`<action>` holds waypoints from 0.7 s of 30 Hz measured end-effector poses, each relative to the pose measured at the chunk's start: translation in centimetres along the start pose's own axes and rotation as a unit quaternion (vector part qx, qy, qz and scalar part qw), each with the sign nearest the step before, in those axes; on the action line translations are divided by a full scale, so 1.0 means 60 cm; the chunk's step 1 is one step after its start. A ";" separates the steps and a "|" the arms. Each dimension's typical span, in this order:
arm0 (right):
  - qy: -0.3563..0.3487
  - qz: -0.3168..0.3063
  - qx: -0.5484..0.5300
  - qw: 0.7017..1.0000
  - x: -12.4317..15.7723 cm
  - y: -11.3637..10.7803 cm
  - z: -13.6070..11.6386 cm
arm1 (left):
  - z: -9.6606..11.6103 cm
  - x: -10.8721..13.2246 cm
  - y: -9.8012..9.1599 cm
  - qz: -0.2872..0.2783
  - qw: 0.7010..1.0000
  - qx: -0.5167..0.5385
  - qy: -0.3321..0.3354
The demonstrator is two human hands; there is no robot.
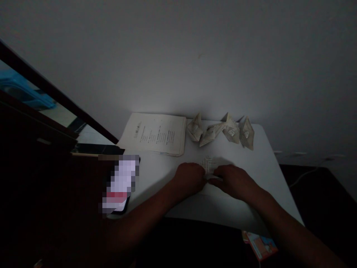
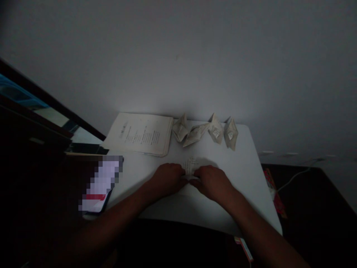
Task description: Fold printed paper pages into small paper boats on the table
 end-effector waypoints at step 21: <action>0.056 -0.006 0.011 0.998 0.001 0.004 0.013 | -0.090 0.030 -0.014 -0.037 0.993 -0.007 -0.113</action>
Point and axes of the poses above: each hand's wrist, its own x-axis away from the middle knuckle, its own y-axis out of the palm, z = x × y, the point moved 7 cm from there along -x, towards the middle knuckle, and after that the axes turned 9 degrees about z, right-handed, at the moved point
